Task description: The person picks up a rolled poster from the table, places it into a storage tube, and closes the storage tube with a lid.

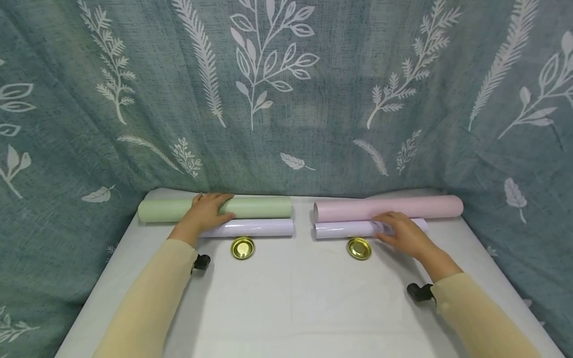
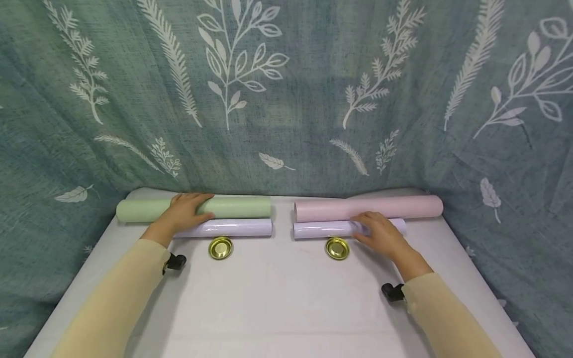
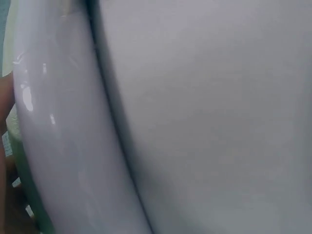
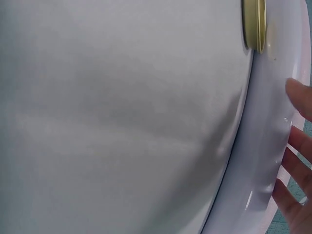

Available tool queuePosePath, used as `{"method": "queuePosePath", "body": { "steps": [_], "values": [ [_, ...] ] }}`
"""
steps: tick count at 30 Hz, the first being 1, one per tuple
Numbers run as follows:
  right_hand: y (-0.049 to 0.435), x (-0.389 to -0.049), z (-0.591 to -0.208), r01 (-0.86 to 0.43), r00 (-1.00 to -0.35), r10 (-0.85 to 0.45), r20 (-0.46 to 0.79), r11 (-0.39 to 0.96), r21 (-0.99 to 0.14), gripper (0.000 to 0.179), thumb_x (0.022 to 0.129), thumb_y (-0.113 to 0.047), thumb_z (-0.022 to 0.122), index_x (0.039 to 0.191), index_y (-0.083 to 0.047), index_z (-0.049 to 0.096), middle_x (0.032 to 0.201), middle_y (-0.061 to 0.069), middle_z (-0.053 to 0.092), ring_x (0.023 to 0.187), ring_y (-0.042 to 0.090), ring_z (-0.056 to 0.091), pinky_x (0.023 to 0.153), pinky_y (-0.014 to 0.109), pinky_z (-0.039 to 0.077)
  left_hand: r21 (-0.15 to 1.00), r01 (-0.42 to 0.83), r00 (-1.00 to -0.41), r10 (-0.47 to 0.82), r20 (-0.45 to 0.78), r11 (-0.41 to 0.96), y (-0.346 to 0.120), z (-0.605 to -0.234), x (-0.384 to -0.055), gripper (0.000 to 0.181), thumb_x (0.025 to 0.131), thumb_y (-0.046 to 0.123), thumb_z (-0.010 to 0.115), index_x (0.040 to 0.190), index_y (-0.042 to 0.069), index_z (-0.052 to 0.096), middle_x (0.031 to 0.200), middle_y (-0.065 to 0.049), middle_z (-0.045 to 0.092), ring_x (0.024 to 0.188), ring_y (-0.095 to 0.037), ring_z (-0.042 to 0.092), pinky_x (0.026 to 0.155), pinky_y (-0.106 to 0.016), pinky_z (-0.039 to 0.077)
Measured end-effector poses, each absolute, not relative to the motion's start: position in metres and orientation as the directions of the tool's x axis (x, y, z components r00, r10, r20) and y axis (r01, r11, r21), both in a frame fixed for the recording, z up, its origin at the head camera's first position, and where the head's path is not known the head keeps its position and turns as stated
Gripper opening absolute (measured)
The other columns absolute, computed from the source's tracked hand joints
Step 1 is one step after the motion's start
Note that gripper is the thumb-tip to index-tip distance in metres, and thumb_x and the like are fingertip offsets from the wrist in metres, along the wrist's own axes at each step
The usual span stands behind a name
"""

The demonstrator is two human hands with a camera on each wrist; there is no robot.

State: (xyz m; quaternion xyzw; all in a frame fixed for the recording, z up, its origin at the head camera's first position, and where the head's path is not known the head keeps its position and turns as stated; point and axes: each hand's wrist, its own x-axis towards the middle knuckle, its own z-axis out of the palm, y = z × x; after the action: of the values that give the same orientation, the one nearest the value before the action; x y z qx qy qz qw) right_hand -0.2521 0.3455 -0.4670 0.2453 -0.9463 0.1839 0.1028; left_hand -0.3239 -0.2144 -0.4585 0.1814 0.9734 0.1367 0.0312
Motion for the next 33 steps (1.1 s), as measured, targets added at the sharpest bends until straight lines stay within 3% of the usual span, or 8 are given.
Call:
{"method": "queuePosePath", "body": {
  "steps": [8, 15, 25, 33],
  "values": [
    [0.347, -0.257, -0.475, -0.532, -0.834, -0.444, 0.327, 0.805, -0.262, 0.048, 0.077, -0.003, 0.085, 0.121, -0.001, 0.069, 0.12, 0.021, 0.065, 0.112, 0.043, 0.058, 0.098, 0.059, 0.043, 0.273, 0.352, -0.925, 0.377, -0.045, 0.896, -0.21, -0.452, -0.327, 0.075, 0.093, 0.058, 0.063, 0.155, 0.024, 0.039, 0.151, -0.018, 0.045, 0.135, -0.044, 0.037, 0.106, -0.068, 0.023],
    [0.348, -0.26, -0.475, -0.541, -0.829, -0.467, 0.308, 0.809, -0.228, 0.05, 0.077, -0.001, 0.084, 0.124, -0.004, 0.069, 0.121, 0.018, 0.065, 0.114, 0.041, 0.057, 0.099, 0.06, 0.04, 0.28, 0.366, -0.917, 0.396, -0.058, 0.888, -0.209, -0.449, -0.331, 0.075, 0.092, 0.056, 0.064, 0.154, 0.021, 0.041, 0.151, -0.021, 0.044, 0.138, -0.047, 0.037, 0.108, -0.068, 0.024],
    [0.348, -0.257, -0.465, -0.576, -0.807, -0.496, 0.321, 0.781, -0.241, 0.048, 0.076, -0.002, 0.085, 0.122, -0.005, 0.07, 0.112, 0.011, 0.065, 0.103, 0.033, 0.062, 0.089, 0.053, 0.049, 0.336, 0.367, -0.907, 0.415, -0.079, 0.867, -0.204, -0.446, -0.337, 0.075, 0.089, 0.049, 0.073, 0.154, 0.024, 0.043, 0.15, -0.018, 0.047, 0.138, -0.042, 0.041, 0.114, -0.063, 0.025],
    [0.346, -0.252, -0.457, -0.6, -0.789, -0.513, 0.34, 0.762, -0.244, 0.048, 0.076, -0.004, 0.086, 0.121, -0.006, 0.071, 0.106, 0.005, 0.064, 0.097, 0.024, 0.061, 0.084, 0.047, 0.05, 0.347, 0.355, -0.927, 0.375, 0.01, 0.868, -0.204, -0.452, -0.335, 0.074, 0.085, 0.05, 0.077, 0.15, 0.03, 0.048, 0.147, -0.014, 0.052, 0.134, -0.039, 0.047, 0.11, -0.058, 0.037]
  ]
}}
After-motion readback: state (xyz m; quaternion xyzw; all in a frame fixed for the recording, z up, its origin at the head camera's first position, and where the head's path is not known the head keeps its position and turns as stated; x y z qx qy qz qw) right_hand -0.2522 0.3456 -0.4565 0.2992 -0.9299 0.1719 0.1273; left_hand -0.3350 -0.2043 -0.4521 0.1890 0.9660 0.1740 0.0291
